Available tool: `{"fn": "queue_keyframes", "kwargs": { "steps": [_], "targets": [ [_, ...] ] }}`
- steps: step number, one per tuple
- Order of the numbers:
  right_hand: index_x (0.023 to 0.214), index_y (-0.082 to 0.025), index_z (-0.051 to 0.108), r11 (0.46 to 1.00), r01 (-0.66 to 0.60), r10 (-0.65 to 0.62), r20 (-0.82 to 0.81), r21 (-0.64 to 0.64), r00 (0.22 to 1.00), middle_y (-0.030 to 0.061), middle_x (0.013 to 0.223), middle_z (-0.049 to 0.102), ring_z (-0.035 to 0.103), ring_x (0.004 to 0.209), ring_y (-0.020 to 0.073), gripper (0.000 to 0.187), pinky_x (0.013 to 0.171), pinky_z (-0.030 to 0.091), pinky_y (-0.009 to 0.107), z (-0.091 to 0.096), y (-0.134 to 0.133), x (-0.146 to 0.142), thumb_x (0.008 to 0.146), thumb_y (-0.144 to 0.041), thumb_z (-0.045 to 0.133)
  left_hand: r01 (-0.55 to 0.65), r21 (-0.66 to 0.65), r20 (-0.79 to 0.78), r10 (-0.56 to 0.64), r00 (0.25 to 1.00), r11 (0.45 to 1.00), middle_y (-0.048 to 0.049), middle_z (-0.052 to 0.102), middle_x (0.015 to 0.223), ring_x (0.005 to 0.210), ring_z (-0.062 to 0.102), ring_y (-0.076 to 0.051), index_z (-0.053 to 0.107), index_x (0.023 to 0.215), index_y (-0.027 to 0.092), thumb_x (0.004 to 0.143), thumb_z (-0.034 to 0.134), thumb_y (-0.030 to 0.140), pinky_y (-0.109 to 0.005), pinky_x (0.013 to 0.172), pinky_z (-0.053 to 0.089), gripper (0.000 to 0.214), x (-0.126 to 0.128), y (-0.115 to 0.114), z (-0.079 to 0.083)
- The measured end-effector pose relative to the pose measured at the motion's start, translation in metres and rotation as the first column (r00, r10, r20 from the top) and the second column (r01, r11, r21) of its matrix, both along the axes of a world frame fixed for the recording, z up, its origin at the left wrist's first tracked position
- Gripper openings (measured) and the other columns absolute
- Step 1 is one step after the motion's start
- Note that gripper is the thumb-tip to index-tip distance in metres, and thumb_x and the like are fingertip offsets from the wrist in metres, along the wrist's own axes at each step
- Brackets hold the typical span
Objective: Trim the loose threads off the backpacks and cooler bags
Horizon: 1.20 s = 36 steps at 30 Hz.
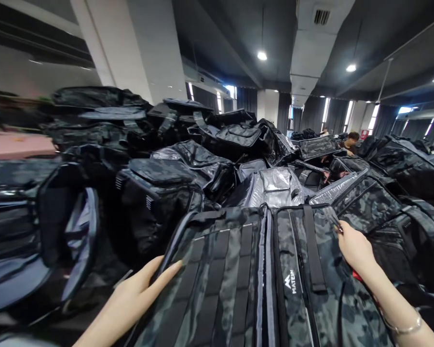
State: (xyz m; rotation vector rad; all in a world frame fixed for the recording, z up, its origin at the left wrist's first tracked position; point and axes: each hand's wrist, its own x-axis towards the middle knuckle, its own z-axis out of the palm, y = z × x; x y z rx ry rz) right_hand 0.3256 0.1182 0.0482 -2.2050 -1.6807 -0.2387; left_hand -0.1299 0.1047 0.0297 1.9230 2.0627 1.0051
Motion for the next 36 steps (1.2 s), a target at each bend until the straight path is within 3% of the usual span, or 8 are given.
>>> {"fn": "queue_keyframes", "kwargs": {
  "steps": [3,7,11,15,19,24,28,36],
  "targets": [
    [0.111,-0.014,0.055,0.998,0.039,-0.029,0.230,-0.038,0.973,0.0130,0.096,0.066,0.064,0.086,0.0257,0.031,0.067,0.045,0.031,0.023,0.004,-0.023,0.087,-0.015,0.035,0.030,0.161,-0.166,-0.003,0.986,0.987,-0.0130,0.068,0.094,0.089,0.064,-0.030,0.060,0.101,0.014,0.078,0.039,0.058,-0.039,0.077,0.051,0.054,0.000,0.024,0.009],
    [0.109,-0.012,0.056,0.996,-0.081,0.065,0.366,0.028,0.928,0.0146,0.104,0.063,0.059,0.093,0.0259,0.031,0.070,0.042,0.031,0.051,0.001,-0.054,0.083,-0.009,0.040,0.227,0.500,-0.340,-0.052,0.939,0.836,-0.0161,0.061,0.115,0.106,0.055,-0.029,0.055,0.115,0.011,0.084,0.039,0.049,-0.044,0.094,0.042,0.052,0.002,0.054,0.026],
    [0.105,-0.018,0.059,0.940,-0.337,0.320,0.214,0.048,0.923,0.0085,0.104,0.064,0.059,0.093,0.0216,0.037,0.072,0.040,0.027,0.077,0.000,-0.097,0.077,-0.003,0.041,0.405,0.443,-0.372,-0.247,0.895,0.800,-0.0093,0.067,0.104,0.096,0.060,-0.023,0.059,0.111,0.018,0.086,0.040,0.036,-0.038,0.086,0.047,0.037,0.015,0.079,0.040],
    [0.085,-0.021,0.062,0.767,-0.641,0.641,-0.055,0.020,0.766,0.0017,0.076,0.066,0.059,0.068,0.0168,0.019,0.059,0.036,0.024,0.092,0.018,-0.156,0.085,-0.016,0.043,0.414,0.435,-0.316,-0.295,0.902,0.800,-0.0081,0.069,0.091,0.084,0.063,-0.019,0.064,0.098,0.018,0.087,0.035,0.031,-0.031,0.078,0.050,0.033,0.030,0.082,0.040],
    [0.073,-0.019,0.061,0.634,-0.750,0.772,-0.209,0.187,0.600,-0.0002,0.067,0.062,0.055,0.062,0.0143,0.024,0.056,0.036,0.022,0.077,0.048,-0.210,0.089,-0.027,0.046,0.403,0.513,-0.209,-0.345,0.915,0.758,-0.0069,0.068,0.083,0.078,0.063,-0.018,0.065,0.089,0.018,0.086,0.038,0.031,-0.028,0.075,0.048,0.030,0.038,0.064,0.035],
    [0.108,-0.019,0.059,0.530,-0.761,0.847,-0.275,0.373,0.455,0.0040,0.097,0.068,0.062,0.087,0.0174,0.027,0.075,0.046,0.026,0.025,0.056,-0.236,0.084,-0.016,0.046,0.076,0.465,0.361,-0.267,0.894,0.882,0.0003,0.059,0.056,0.059,0.058,-0.016,0.059,0.064,0.019,0.079,0.050,0.043,-0.025,0.062,0.046,0.030,0.032,0.049,0.032],
    [0.123,-0.019,0.050,0.538,-0.742,0.842,-0.297,0.399,0.451,0.0058,0.100,0.067,0.063,0.088,0.0192,0.046,0.080,0.048,0.030,-0.003,0.053,-0.223,0.078,-0.010,0.047,-0.015,0.387,0.686,-0.277,0.673,0.922,-0.0008,0.061,0.061,0.071,0.061,-0.018,0.054,0.056,0.018,0.076,0.054,0.048,-0.026,0.070,0.047,0.036,0.031,0.043,0.031],
    [0.108,-0.021,0.045,0.659,-0.599,0.743,-0.518,0.456,0.424,0.0008,0.090,0.060,0.058,0.081,0.0162,0.037,0.075,0.047,0.029,0.010,0.031,-0.213,0.075,-0.022,0.062,0.115,0.246,0.621,-0.247,0.743,0.963,-0.0047,0.069,0.074,0.080,0.063,-0.023,0.066,0.085,0.017,0.073,0.059,0.049,-0.036,0.090,0.044,0.036,0.049,0.025,0.028]
  ]
}}
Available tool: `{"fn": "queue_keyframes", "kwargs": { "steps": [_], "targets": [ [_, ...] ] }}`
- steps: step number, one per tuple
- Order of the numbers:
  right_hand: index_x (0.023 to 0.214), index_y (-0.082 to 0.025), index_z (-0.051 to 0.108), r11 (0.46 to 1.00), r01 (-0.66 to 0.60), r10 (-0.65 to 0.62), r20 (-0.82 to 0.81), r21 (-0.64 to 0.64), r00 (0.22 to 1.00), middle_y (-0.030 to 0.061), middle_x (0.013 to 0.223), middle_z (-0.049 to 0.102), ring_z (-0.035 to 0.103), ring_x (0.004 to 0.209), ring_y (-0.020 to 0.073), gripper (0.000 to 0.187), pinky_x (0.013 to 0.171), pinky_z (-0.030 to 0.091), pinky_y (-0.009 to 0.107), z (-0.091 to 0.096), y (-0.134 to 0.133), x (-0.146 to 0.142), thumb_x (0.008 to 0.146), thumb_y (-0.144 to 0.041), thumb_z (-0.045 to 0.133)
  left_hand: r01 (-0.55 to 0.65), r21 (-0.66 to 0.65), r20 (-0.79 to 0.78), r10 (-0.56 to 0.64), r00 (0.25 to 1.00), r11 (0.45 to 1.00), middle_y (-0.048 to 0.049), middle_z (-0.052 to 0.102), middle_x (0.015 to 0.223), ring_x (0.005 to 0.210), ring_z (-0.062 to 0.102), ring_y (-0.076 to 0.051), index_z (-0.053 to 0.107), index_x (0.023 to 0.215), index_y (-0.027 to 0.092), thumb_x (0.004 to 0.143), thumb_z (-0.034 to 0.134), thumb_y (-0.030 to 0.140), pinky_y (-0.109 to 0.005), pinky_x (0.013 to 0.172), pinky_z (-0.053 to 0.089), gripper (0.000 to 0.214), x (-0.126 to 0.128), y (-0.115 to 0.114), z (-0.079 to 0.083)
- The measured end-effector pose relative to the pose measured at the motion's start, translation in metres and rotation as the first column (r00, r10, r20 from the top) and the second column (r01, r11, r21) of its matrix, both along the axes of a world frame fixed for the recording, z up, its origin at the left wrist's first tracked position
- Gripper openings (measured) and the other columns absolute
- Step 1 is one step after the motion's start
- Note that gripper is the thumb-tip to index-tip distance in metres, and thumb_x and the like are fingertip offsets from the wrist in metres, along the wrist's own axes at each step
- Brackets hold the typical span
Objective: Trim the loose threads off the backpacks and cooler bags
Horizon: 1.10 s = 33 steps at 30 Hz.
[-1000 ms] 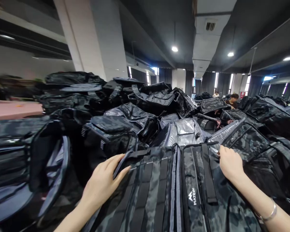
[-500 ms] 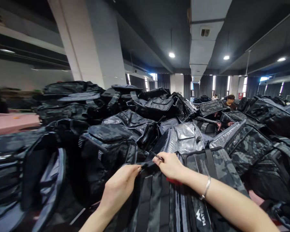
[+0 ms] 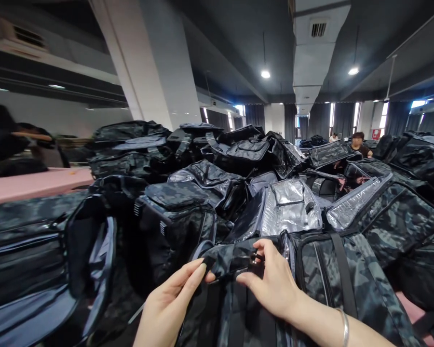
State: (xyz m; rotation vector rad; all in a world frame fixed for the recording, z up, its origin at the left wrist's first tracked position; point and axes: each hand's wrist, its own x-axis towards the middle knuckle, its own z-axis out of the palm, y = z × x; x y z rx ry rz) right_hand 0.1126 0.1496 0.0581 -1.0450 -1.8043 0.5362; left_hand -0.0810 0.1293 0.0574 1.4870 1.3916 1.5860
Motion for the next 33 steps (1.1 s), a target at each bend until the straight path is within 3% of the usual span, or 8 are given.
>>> {"fn": "queue_keyframes", "kwargs": {
  "steps": [2,5,11,15,20,25,33],
  "targets": [
    [0.108,-0.022,0.044,0.998,-0.041,0.041,-0.010,0.038,0.999,0.0024,0.095,0.059,0.057,0.086,0.0167,0.029,0.077,0.047,0.031,0.004,-0.007,-0.002,0.081,-0.023,0.056,-0.012,-0.006,-0.009,0.012,1.000,1.000,-0.0044,0.069,0.072,0.080,0.064,-0.023,0.066,0.087,0.017,0.072,0.059,0.051,-0.037,0.090,0.044,0.037,0.001,0.000,-0.002],
    [0.100,-0.021,0.049,0.976,-0.062,0.062,0.006,0.206,0.998,0.0039,0.090,0.059,0.056,0.084,0.0176,0.012,0.075,0.046,0.032,0.004,-0.011,-0.005,0.090,-0.023,0.043,-0.036,-0.004,-0.004,0.036,0.999,0.999,-0.0041,0.069,0.073,0.078,0.064,-0.023,0.065,0.090,0.017,0.072,0.059,0.051,-0.036,0.088,0.046,0.039,0.004,-0.001,-0.003],
    [0.104,-0.020,0.054,0.913,0.000,-0.025,0.056,0.408,0.998,0.0065,0.090,0.061,0.055,0.082,0.0199,0.018,0.071,0.047,0.034,0.000,-0.003,-0.005,0.091,-0.031,0.048,-0.046,0.067,-0.170,0.057,0.984,0.997,-0.0046,0.066,0.076,0.076,0.062,-0.021,0.065,0.077,0.018,0.075,0.056,0.047,-0.032,0.082,0.048,0.031,0.010,-0.004,-0.001],
    [0.102,-0.019,0.055,0.889,0.045,-0.094,0.084,0.456,0.992,0.0073,0.090,0.061,0.054,0.083,0.0207,0.017,0.071,0.046,0.034,-0.002,0.004,-0.001,0.092,-0.029,0.046,-0.032,0.163,-0.320,0.083,0.944,0.986,-0.0035,0.063,0.072,0.073,0.061,-0.019,0.063,0.072,0.020,0.078,0.051,0.044,-0.028,0.075,0.048,0.027,0.013,-0.007,0.002],
    [0.104,-0.017,0.055,0.862,0.007,-0.092,0.144,0.507,0.985,0.0074,0.086,0.062,0.053,0.078,0.0199,0.018,0.069,0.045,0.034,-0.005,0.006,0.000,0.092,-0.025,0.045,-0.008,0.198,-0.423,0.093,0.901,0.980,-0.0032,0.062,0.072,0.071,0.060,-0.018,0.063,0.076,0.021,0.080,0.048,0.041,-0.027,0.070,0.049,0.025,0.016,-0.006,0.004],
    [0.101,-0.016,0.057,0.831,0.004,-0.154,0.223,0.556,0.963,0.0080,0.082,0.060,0.051,0.077,0.0206,0.018,0.067,0.044,0.034,-0.003,0.003,0.000,0.093,-0.021,0.042,0.003,0.191,-0.448,0.084,0.890,0.982,-0.0039,0.061,0.075,0.074,0.059,-0.018,0.061,0.071,0.021,0.082,0.047,0.042,-0.027,0.071,0.048,0.027,0.016,-0.005,0.003],
    [0.094,-0.016,0.058,0.825,-0.018,-0.191,0.309,0.565,0.932,0.0076,0.081,0.059,0.048,0.075,0.0204,0.019,0.066,0.042,0.033,0.001,0.003,0.003,0.093,-0.019,0.040,0.044,0.123,-0.442,0.015,0.897,0.991,-0.0040,0.060,0.075,0.072,0.057,-0.018,0.061,0.074,0.021,0.084,0.045,0.041,-0.027,0.069,0.047,0.028,0.017,-0.005,0.000]
  ]
}}
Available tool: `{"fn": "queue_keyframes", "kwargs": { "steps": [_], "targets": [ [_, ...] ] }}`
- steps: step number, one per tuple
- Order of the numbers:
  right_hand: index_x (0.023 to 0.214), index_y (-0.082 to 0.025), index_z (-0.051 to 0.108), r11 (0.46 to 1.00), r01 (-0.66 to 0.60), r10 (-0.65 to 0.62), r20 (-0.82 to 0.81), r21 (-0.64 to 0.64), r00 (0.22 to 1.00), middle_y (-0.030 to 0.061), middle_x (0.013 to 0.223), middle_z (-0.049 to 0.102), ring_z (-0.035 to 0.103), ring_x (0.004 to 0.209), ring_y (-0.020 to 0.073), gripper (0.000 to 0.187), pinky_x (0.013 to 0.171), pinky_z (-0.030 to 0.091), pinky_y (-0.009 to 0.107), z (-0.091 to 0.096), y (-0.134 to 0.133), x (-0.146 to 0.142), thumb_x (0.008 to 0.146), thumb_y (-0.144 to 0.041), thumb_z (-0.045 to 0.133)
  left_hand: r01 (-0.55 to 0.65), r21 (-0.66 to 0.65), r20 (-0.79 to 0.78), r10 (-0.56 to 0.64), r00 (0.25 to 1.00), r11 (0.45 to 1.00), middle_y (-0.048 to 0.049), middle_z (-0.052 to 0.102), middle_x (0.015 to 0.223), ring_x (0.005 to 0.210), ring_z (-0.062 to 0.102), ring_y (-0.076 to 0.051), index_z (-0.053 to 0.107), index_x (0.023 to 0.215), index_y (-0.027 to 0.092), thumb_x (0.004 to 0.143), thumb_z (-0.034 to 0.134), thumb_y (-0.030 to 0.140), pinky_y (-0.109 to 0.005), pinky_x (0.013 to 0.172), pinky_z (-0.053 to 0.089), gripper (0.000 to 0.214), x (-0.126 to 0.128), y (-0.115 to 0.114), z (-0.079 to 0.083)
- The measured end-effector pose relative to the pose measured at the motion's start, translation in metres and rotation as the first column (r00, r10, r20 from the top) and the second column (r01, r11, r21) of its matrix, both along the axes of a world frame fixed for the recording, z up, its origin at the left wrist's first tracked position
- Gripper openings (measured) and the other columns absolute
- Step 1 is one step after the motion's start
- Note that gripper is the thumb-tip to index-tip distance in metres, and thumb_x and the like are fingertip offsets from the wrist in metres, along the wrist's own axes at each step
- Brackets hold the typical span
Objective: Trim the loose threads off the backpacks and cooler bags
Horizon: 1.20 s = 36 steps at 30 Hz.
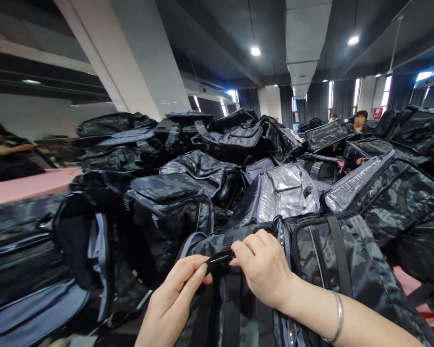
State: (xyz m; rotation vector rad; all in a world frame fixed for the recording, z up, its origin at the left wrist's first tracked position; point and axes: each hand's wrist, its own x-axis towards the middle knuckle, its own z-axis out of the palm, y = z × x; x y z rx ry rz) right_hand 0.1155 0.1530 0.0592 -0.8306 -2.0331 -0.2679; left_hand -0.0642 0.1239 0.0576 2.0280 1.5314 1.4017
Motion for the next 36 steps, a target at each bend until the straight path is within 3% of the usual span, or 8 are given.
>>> {"fn": "queue_keyframes", "kwargs": {
  "steps": [6,9,12,15,17,25,29,36],
  "targets": [
    [0.094,-0.017,0.056,0.980,-0.113,0.102,-0.074,-0.164,0.992,0.0056,0.082,0.058,0.046,0.076,0.0196,0.012,0.068,0.040,0.032,-0.005,0.007,0.003,0.089,-0.017,0.046,0.053,0.004,-0.028,-0.053,0.998,0.999,-0.0024,0.057,0.070,0.069,0.056,-0.017,0.059,0.075,0.021,0.084,0.045,0.036,-0.026,0.066,0.045,0.023,0.000,0.001,0.003],
    [0.089,-0.019,0.055,0.884,-0.265,0.173,-0.258,-0.385,0.951,0.0018,0.078,0.056,0.047,0.075,0.0170,0.007,0.068,0.039,0.030,-0.008,0.012,0.002,0.085,-0.017,0.050,0.068,-0.010,-0.031,-0.068,0.997,0.998,-0.0020,0.058,0.070,0.067,0.056,-0.016,0.057,0.073,0.021,0.084,0.044,0.036,-0.025,0.065,0.044,0.023,0.002,0.000,0.008],
    [0.080,-0.019,0.052,0.630,-0.547,0.199,-0.566,-0.552,0.800,-0.0011,0.071,0.050,0.044,0.066,0.0131,0.012,0.061,0.037,0.026,-0.006,0.012,-0.001,0.084,-0.031,0.053,0.070,-0.033,-0.052,-0.072,0.996,0.997,-0.0022,0.057,0.069,0.067,0.056,-0.016,0.056,0.069,0.020,0.085,0.042,0.036,-0.025,0.064,0.044,0.026,0.005,0.003,0.006],
    [0.079,-0.020,0.045,0.287,-0.881,0.148,-0.892,-0.376,0.428,-0.0045,0.064,0.036,0.031,0.055,0.0094,0.036,0.049,0.028,0.021,0.005,0.007,-0.002,0.081,-0.055,0.053,0.060,-0.054,-0.078,-0.065,0.995,0.997,-0.0016,0.057,0.066,0.064,0.056,-0.016,0.057,0.070,0.020,0.083,0.043,0.036,-0.026,0.063,0.044,0.025,0.006,0.009,-0.002],
    [0.082,-0.020,0.044,0.191,-0.951,0.121,-0.956,-0.243,0.268,-0.0056,0.063,0.033,0.027,0.053,0.0083,0.041,0.048,0.024,0.020,0.012,0.002,-0.002,0.078,-0.060,0.054,0.047,-0.075,-0.044,-0.051,0.998,0.996,-0.0006,0.056,0.063,0.061,0.055,-0.016,0.059,0.077,0.020,0.082,0.044,0.036,-0.027,0.062,0.044,0.023,0.005,0.011,-0.005],
    [0.093,-0.021,0.057,0.610,-0.617,0.111,-0.717,-0.497,0.688,-0.0007,0.085,0.057,0.051,0.071,0.0123,0.021,0.064,0.042,0.024,-0.008,0.000,-0.004,0.077,-0.032,0.064,0.019,-0.087,0.083,-0.012,0.997,0.996,-0.0005,0.058,0.063,0.063,0.056,-0.016,0.057,0.071,0.019,0.083,0.044,0.039,-0.026,0.064,0.044,0.026,0.009,0.003,0.001],
    [0.095,-0.023,0.064,0.798,-0.461,0.169,-0.590,-0.389,0.789,0.0000,0.081,0.059,0.053,0.068,0.0129,0.028,0.060,0.043,0.023,-0.012,-0.002,-0.006,0.068,-0.024,0.071,0.006,0.022,0.017,-0.006,1.000,1.000,-0.0011,0.061,0.071,0.066,0.059,-0.015,0.060,0.076,0.020,0.083,0.047,0.033,-0.024,0.063,0.045,0.020,0.018,0.000,-0.003],
    [0.072,-0.019,0.062,0.893,-0.351,0.163,-0.522,-0.284,0.837,0.0017,0.075,0.055,0.053,0.069,0.0125,0.016,0.060,0.041,0.022,-0.007,-0.005,-0.007,0.078,-0.011,0.049,0.091,0.143,-0.068,-0.082,0.994,0.986,-0.0028,0.062,0.082,0.075,0.060,-0.014,0.062,0.080,0.020,0.084,0.046,0.025,-0.022,0.067,0.046,0.017,0.027,-0.005,-0.012]
  ]
}}
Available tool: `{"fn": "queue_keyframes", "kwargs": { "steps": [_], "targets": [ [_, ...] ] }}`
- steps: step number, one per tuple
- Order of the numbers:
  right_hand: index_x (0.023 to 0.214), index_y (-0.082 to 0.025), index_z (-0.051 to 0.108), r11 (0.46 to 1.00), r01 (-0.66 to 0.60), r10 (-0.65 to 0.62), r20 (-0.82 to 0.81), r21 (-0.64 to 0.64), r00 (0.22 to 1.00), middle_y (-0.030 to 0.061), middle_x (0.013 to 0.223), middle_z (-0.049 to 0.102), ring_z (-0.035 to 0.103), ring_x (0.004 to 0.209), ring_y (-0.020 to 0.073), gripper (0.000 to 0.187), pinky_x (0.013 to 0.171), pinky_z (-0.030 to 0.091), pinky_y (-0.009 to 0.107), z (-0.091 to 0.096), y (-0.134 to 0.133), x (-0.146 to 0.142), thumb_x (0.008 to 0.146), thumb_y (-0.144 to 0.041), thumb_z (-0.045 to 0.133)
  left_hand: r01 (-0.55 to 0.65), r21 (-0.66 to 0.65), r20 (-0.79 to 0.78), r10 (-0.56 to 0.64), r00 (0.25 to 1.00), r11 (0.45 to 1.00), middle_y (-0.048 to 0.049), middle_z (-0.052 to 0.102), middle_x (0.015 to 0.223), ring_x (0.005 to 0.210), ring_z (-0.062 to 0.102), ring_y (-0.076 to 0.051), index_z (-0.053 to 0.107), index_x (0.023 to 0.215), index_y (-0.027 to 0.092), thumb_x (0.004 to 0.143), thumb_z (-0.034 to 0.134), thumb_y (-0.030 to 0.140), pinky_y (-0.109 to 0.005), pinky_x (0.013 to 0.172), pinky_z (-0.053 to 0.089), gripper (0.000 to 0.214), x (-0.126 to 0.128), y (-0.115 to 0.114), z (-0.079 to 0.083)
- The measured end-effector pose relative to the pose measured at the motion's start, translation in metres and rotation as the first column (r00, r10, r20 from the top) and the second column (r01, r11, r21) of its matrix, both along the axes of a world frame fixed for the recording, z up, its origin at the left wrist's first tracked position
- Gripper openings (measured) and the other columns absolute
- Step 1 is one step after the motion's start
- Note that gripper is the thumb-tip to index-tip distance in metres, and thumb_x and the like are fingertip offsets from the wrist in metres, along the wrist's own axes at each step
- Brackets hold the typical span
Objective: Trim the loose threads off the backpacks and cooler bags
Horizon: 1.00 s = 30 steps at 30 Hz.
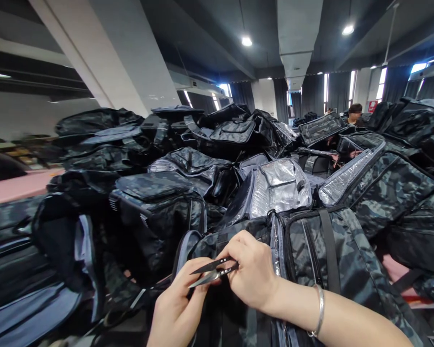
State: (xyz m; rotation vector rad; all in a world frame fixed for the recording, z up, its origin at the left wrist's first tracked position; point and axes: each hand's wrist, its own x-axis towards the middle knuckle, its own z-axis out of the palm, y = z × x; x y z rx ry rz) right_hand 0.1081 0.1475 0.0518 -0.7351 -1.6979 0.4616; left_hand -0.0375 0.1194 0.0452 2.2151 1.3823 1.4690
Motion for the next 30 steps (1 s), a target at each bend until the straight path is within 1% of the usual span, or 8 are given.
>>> {"fn": "queue_keyframes", "kwargs": {
  "steps": [4,7,8,10,12,16,22,30],
  "targets": [
    [0.068,-0.018,0.052,0.983,-0.091,0.061,-0.184,-0.158,0.981,-0.0024,0.064,0.048,0.047,0.060,0.0111,0.016,0.054,0.039,0.021,0.005,0.005,0.010,0.083,-0.025,0.052,-0.049,-0.069,0.045,0.052,0.998,0.996,-0.0006,0.059,0.072,0.066,0.058,-0.014,0.059,0.075,0.020,0.084,0.046,0.030,-0.023,0.063,0.044,0.018,0.001,-0.001,0.004],
    [0.072,-0.018,0.052,0.984,-0.015,-0.014,-0.161,-0.179,0.987,-0.0017,0.070,0.050,0.049,0.064,0.0119,0.012,0.058,0.040,0.023,0.007,0.010,0.018,0.082,-0.025,0.055,-0.090,-0.142,0.113,0.107,0.988,0.986,-0.0002,0.059,0.067,0.065,0.056,-0.015,0.057,0.069,0.020,0.084,0.046,0.036,-0.024,0.066,0.043,0.024,0.001,-0.003,0.009],
    [0.078,-0.018,0.054,0.986,0.037,-0.056,-0.112,-0.164,0.992,-0.0004,0.077,0.052,0.051,0.071,0.0132,0.006,0.063,0.042,0.024,0.007,0.010,0.020,0.079,-0.022,0.058,-0.093,-0.167,0.139,0.117,0.983,0.982,-0.0004,0.059,0.066,0.065,0.056,-0.016,0.057,0.068,0.020,0.084,0.046,0.038,-0.025,0.067,0.043,0.026,0.001,-0.003,0.011],
    [0.094,-0.018,0.055,0.988,0.096,-0.096,-0.001,-0.118,0.995,0.0019,0.089,0.055,0.053,0.082,0.0159,0.022,0.072,0.042,0.028,0.005,0.008,0.020,0.073,-0.017,0.064,-0.087,-0.212,0.199,0.130,0.971,0.973,-0.0007,0.059,0.066,0.066,0.055,-0.016,0.057,0.068,0.020,0.083,0.047,0.040,-0.026,0.069,0.043,0.027,0.000,-0.005,0.014],
    [0.100,-0.018,0.054,0.995,0.082,-0.077,0.092,-0.049,0.993,0.0025,0.092,0.056,0.053,0.085,0.0168,0.028,0.075,0.042,0.029,0.002,0.004,0.019,0.074,-0.015,0.064,-0.077,-0.246,0.254,0.141,0.957,0.966,-0.0007,0.059,0.066,0.067,0.055,-0.016,0.057,0.070,0.019,0.083,0.048,0.041,-0.026,0.070,0.043,0.027,-0.001,-0.006,0.015],
    [0.091,-0.018,0.056,0.993,0.078,-0.091,0.145,0.089,0.985,0.0018,0.083,0.059,0.053,0.075,0.0162,0.012,0.067,0.041,0.028,-0.001,-0.001,0.016,0.080,-0.016,0.059,-0.076,-0.250,0.277,0.147,0.950,0.965,-0.0002,0.058,0.066,0.067,0.055,-0.016,0.057,0.070,0.020,0.083,0.048,0.040,-0.025,0.071,0.042,0.026,-0.002,-0.005,0.013],
    [0.089,-0.018,0.056,0.976,0.105,-0.134,0.148,0.189,0.980,0.0037,0.082,0.061,0.053,0.073,0.0172,0.006,0.065,0.041,0.030,-0.003,0.006,0.016,0.084,-0.022,0.057,-0.067,-0.203,0.203,0.109,0.973,0.977,0.0001,0.058,0.066,0.065,0.055,-0.015,0.057,0.070,0.020,0.084,0.047,0.038,-0.024,0.068,0.041,0.026,-0.001,-0.002,0.009],
    [0.082,-0.019,0.057,0.980,0.080,-0.115,0.191,0.185,0.975,0.0026,0.078,0.062,0.052,0.070,0.0166,0.004,0.064,0.040,0.029,-0.002,0.008,0.016,0.084,-0.021,0.056,-0.079,-0.189,0.135,0.105,0.985,0.979,-0.0011,0.058,0.070,0.068,0.055,-0.016,0.056,0.071,0.020,0.085,0.045,0.037,-0.026,0.068,0.042,0.025,0.001,-0.006,0.011]
  ]
}}
